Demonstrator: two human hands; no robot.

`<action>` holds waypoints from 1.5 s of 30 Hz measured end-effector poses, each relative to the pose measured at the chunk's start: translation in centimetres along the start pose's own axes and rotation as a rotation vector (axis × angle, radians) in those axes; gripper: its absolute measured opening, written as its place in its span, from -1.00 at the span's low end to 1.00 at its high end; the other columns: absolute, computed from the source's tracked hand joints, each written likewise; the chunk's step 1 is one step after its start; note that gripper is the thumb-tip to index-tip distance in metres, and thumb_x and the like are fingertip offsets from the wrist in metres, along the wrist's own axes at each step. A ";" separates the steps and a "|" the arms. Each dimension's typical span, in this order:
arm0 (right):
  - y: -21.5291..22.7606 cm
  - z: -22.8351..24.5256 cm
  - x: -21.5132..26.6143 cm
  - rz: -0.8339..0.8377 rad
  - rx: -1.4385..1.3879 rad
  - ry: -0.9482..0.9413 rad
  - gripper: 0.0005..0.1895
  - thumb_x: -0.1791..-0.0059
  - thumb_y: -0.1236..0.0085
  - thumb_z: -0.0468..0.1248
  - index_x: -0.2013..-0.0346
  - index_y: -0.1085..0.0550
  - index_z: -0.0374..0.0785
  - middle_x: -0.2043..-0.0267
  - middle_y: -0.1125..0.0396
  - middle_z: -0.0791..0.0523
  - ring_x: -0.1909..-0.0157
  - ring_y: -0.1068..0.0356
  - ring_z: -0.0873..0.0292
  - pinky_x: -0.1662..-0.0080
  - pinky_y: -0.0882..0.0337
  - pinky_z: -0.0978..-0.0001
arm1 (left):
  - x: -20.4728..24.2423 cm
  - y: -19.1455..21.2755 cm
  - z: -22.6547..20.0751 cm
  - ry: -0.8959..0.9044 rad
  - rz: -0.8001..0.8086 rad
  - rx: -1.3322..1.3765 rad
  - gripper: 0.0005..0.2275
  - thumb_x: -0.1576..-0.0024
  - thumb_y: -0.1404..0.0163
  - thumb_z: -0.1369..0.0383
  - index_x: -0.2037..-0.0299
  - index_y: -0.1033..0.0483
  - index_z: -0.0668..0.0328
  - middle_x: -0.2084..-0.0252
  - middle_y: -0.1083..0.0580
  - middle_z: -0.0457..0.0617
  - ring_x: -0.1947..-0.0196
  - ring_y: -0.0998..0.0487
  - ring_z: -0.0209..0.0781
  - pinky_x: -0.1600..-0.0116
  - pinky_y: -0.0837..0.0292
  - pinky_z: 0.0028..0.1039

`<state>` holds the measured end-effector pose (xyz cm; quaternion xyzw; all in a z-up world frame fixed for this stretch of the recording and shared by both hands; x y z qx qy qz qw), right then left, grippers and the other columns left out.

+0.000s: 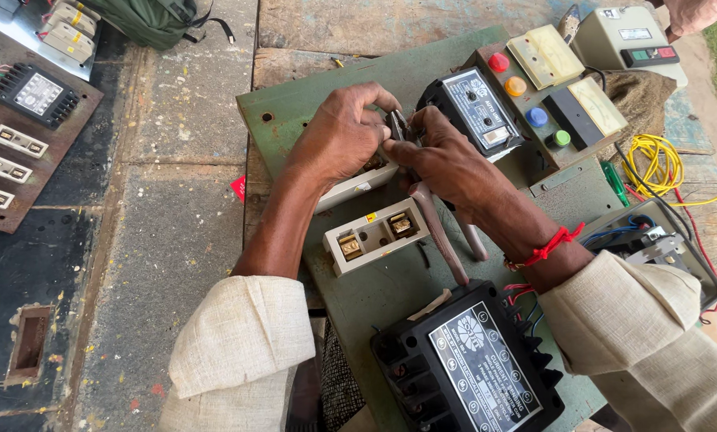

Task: The person uses a screwdriver to tighten a terminal on a white electrical component and then uses pliers to strip the insulation from a wire. The person continues to strip and prepare multiple wires on a workbench containing various electrical devices.

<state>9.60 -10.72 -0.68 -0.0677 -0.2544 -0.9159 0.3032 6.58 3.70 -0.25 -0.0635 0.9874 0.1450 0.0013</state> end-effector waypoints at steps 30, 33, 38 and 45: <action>-0.6 2.0 -0.9 0.078 -0.134 0.076 -0.80 -0.11 -0.05 -0.16 0.19 -0.46 -0.26 0.52 -0.29 0.21 0.60 -0.23 0.39 0.54 -0.26 0.53 | -0.2 -1.3 -0.5 0.224 0.403 -0.032 -0.13 0.20 -0.17 0.58 -0.41 -0.12 -0.11 -0.06 -0.60 0.08 -0.04 -0.62 -0.03 -0.19 -0.47 -0.19; -0.5 2.3 -0.8 0.074 -0.089 0.076 -0.77 -0.10 -0.03 -0.14 0.09 -0.45 -0.24 0.51 -0.29 0.23 0.60 -0.23 0.40 0.54 -0.26 0.54 | -0.7 -1.4 -0.1 0.173 0.384 -0.037 -0.14 0.23 -0.19 0.58 -0.40 -0.18 -0.06 -0.11 -0.58 0.03 -0.08 -0.60 -0.06 -0.24 -0.46 -0.22; -0.2 3.1 -0.5 0.032 0.126 0.031 -0.69 -0.08 -0.01 -0.09 -0.02 -0.44 -0.20 0.52 -0.34 0.24 0.61 -0.27 0.39 0.54 -0.32 0.51 | -0.9 -1.5 0.0 0.147 0.306 -0.175 -0.07 0.23 -0.29 0.54 -0.43 -0.11 -0.04 -0.20 -0.42 -0.01 -0.18 -0.43 -0.05 -0.28 -0.23 -0.15; -0.8 2.7 -1.5 0.112 0.152 -0.073 -0.67 -0.07 -0.04 -0.09 -0.01 -0.51 -0.21 0.52 -0.31 0.21 0.60 -0.23 0.36 0.55 -0.29 0.44 | -0.1 -1.4 0.3 0.182 0.370 -0.028 -0.20 0.25 -0.21 0.55 -0.33 -0.31 0.01 -0.06 -0.62 0.09 -0.08 -0.63 0.02 -0.24 -0.43 -0.22</action>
Point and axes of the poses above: each hand's wrist, its own x-axis away from the middle knuckle, its own y-axis out of the back of the hand, z = x × y, the point moved 7 cm from there along -x, towards the middle knuckle
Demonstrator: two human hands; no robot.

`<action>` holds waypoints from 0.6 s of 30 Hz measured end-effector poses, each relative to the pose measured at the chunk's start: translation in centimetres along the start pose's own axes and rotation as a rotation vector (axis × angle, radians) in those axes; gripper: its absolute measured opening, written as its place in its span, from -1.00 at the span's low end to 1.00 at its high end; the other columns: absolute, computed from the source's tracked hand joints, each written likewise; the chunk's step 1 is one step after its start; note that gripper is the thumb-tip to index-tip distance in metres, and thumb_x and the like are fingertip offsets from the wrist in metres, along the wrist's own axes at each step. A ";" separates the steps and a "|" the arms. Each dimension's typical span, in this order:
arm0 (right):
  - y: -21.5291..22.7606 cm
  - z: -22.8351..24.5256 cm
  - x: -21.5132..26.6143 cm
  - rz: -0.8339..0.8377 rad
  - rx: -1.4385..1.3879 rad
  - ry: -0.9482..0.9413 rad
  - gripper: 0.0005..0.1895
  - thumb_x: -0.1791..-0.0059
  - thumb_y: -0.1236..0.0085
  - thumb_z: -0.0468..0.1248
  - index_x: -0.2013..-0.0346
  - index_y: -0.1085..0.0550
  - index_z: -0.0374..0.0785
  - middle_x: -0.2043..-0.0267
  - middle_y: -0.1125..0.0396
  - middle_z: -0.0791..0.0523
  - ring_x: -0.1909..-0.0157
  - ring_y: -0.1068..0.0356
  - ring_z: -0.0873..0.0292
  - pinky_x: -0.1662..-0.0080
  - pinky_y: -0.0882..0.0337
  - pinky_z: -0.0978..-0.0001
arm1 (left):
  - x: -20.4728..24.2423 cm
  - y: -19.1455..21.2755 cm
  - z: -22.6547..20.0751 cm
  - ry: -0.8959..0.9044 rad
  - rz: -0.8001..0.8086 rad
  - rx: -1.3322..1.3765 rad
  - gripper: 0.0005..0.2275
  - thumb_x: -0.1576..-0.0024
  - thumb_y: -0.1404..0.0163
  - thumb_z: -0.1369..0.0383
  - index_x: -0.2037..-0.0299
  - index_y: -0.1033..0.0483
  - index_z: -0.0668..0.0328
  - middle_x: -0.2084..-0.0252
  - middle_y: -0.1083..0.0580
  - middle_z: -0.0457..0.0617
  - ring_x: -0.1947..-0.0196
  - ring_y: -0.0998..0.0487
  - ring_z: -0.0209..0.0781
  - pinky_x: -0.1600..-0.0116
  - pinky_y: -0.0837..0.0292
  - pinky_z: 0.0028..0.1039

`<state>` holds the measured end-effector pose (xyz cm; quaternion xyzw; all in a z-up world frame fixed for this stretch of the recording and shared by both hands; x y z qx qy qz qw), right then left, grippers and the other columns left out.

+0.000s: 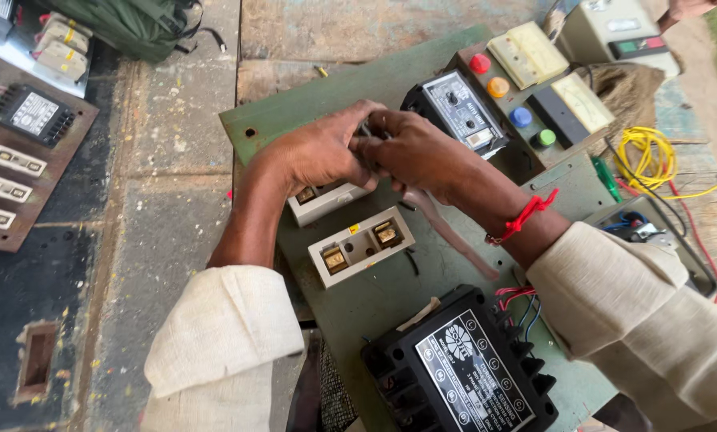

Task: The person uses a screwdriver to tighten a terminal on a white electrical component and then uses pliers to strip the insulation from a wire. The person continues to strip and prepare multiple wires on a workbench containing various electrical devices.

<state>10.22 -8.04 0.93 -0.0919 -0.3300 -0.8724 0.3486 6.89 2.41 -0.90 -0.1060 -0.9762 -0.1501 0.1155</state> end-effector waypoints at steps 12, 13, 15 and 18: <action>0.3 -1.2 1.4 -0.183 0.111 0.120 -0.71 -0.02 -0.08 -0.08 0.14 -0.55 -0.21 0.50 -0.35 -0.01 0.53 -0.34 0.12 0.44 -0.34 0.16 | -0.1 0.1 -0.9 -0.049 -0.078 -0.342 -0.24 0.24 -0.29 0.41 -0.27 -0.30 -0.06 -0.09 -0.56 0.08 -0.07 -0.59 0.04 -0.13 -0.48 -0.28; 0.2 -2.4 1.5 -0.152 0.024 -0.032 -0.71 0.00 -0.07 -0.08 0.13 -0.55 -0.17 0.51 -0.32 -0.04 0.55 -0.30 0.06 0.46 -0.32 0.07 | -0.3 0.1 -0.8 -0.033 -0.070 -0.327 -0.25 0.25 -0.28 0.41 -0.27 -0.31 -0.06 -0.08 -0.58 0.08 -0.06 -0.61 0.03 -0.12 -0.49 -0.29; 0.7 -1.5 1.7 -0.200 0.143 0.109 -0.70 0.00 -0.08 -0.07 0.19 -0.56 -0.23 0.51 -0.38 -0.02 0.49 -0.39 0.11 0.36 -0.39 0.15 | -0.6 -0.2 -0.7 0.039 -0.041 -0.347 -0.24 0.27 -0.28 0.41 -0.26 -0.31 -0.12 -0.08 -0.56 0.04 -0.04 -0.59 0.02 -0.09 -0.47 -0.27; 1.0 -0.4 2.2 -0.250 0.196 0.256 -0.68 0.02 -0.11 -0.08 0.15 -0.56 -0.24 0.49 -0.41 -0.01 0.46 -0.44 0.17 0.32 -0.43 0.22 | -0.4 0.0 -1.4 -0.030 -0.051 -0.341 -0.27 0.28 -0.28 0.42 -0.22 -0.37 -0.07 -0.07 -0.57 0.04 -0.04 -0.60 0.00 -0.09 -0.48 -0.28</action>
Point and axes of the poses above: each hand's wrist, its own x-axis away from the middle knuckle, its own y-axis out of the back of the hand, z = x × y, the point moved 7 cm from there along -x, towards the middle knuckle
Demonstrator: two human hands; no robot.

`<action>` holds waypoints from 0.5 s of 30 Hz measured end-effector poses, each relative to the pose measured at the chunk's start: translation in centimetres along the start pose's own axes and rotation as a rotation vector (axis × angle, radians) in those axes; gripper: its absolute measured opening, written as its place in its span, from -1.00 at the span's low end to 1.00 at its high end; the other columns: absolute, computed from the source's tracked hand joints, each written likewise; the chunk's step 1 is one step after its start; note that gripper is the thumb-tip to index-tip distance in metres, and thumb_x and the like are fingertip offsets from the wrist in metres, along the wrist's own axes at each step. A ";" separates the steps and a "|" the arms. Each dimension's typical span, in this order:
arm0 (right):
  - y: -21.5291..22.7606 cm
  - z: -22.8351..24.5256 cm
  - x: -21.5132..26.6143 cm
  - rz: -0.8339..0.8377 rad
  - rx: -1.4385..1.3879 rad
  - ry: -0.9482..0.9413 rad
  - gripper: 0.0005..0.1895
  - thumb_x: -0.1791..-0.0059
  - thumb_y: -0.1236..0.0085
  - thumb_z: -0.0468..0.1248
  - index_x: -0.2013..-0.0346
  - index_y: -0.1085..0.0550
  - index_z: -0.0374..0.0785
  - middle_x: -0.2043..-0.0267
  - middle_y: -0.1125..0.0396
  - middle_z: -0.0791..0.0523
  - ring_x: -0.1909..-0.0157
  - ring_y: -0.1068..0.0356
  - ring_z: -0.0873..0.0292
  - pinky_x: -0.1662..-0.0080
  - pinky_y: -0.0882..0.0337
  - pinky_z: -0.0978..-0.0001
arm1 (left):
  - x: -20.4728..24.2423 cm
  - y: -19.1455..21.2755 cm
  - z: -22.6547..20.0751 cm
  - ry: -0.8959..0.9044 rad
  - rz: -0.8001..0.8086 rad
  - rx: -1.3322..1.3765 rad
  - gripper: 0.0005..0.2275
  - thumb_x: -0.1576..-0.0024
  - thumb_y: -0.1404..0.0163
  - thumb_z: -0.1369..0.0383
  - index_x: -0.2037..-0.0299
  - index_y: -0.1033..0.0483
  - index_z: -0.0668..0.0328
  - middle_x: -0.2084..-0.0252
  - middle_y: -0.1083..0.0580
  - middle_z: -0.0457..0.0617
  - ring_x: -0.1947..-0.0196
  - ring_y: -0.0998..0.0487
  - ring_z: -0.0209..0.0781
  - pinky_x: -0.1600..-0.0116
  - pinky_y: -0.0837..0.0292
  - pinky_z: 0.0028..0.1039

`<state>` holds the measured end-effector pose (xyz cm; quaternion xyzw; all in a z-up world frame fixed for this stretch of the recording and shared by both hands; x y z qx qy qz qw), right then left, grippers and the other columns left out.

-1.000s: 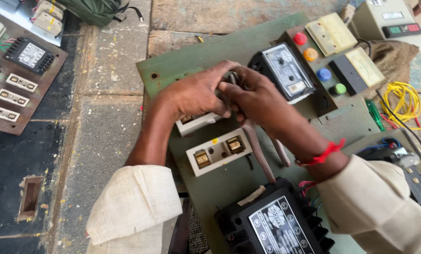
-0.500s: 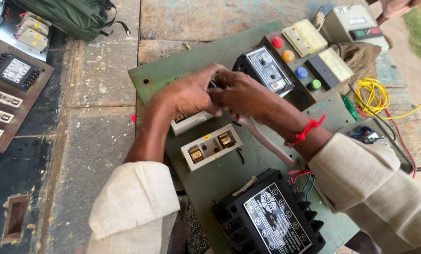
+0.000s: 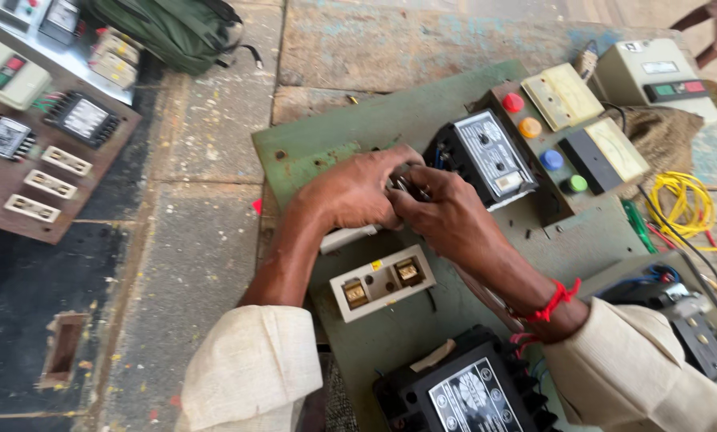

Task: The person uses a screwdriver to tighten a terminal on a white electrical component and then uses pliers to strip the insulation from a wire. The person continues to strip and prepare multiple wires on a workbench containing various electrical devices.

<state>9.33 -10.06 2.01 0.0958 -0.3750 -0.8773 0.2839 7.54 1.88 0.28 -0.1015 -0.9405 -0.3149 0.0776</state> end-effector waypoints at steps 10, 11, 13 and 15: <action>0.1 0.0 1.4 0.109 -0.190 -0.182 -0.70 -0.03 -0.13 -0.09 0.22 -0.60 -0.29 0.55 -0.33 0.12 0.54 -0.23 0.26 0.48 -0.26 0.29 | -0.2 0.1 0.3 0.019 0.051 0.056 -0.28 0.31 -0.29 0.39 -0.19 -0.41 -0.09 -0.08 -0.54 0.01 -0.02 -0.60 -0.03 -0.08 -0.51 -0.25; 0.1 0.2 1.5 0.125 -0.221 -0.199 -0.70 -0.04 -0.12 -0.09 0.24 -0.59 -0.28 0.57 -0.30 0.14 0.57 -0.22 0.27 0.51 -0.25 0.29 | -0.4 -0.2 0.7 0.020 0.056 0.061 -0.29 0.31 -0.29 0.38 -0.18 -0.43 -0.08 -0.07 -0.56 0.00 -0.01 -0.60 -0.04 -0.08 -0.51 -0.25; 0.2 1.0 1.6 0.153 -0.282 -0.231 -0.70 -0.05 -0.10 -0.08 0.29 -0.58 -0.27 0.62 -0.25 0.17 0.61 -0.18 0.28 0.55 -0.22 0.31 | -1.2 -0.8 1.8 0.021 0.065 0.068 -0.32 0.31 -0.29 0.38 -0.16 -0.47 -0.08 -0.04 -0.58 0.00 0.00 -0.60 -0.07 -0.08 -0.51 -0.24; 1.5 3.2 1.8 0.073 -0.342 -0.152 -0.71 -0.07 -0.12 -0.09 0.30 -0.52 -0.27 0.61 -0.21 0.18 0.61 -0.15 0.31 0.55 -0.17 0.35 | -3.1 -1.4 2.0 -0.093 0.046 0.018 -0.42 0.26 -0.24 0.38 -0.09 -0.53 -0.03 -0.01 -0.61 -0.02 0.02 -0.62 -0.12 -0.08 -0.56 -0.30</action>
Point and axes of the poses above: each hand's wrist, its own x-axis away from the middle knuckle, its own y-axis out of the back of the hand, z = x × y, the point moved 7 cm from there along -x, towards the middle knuckle
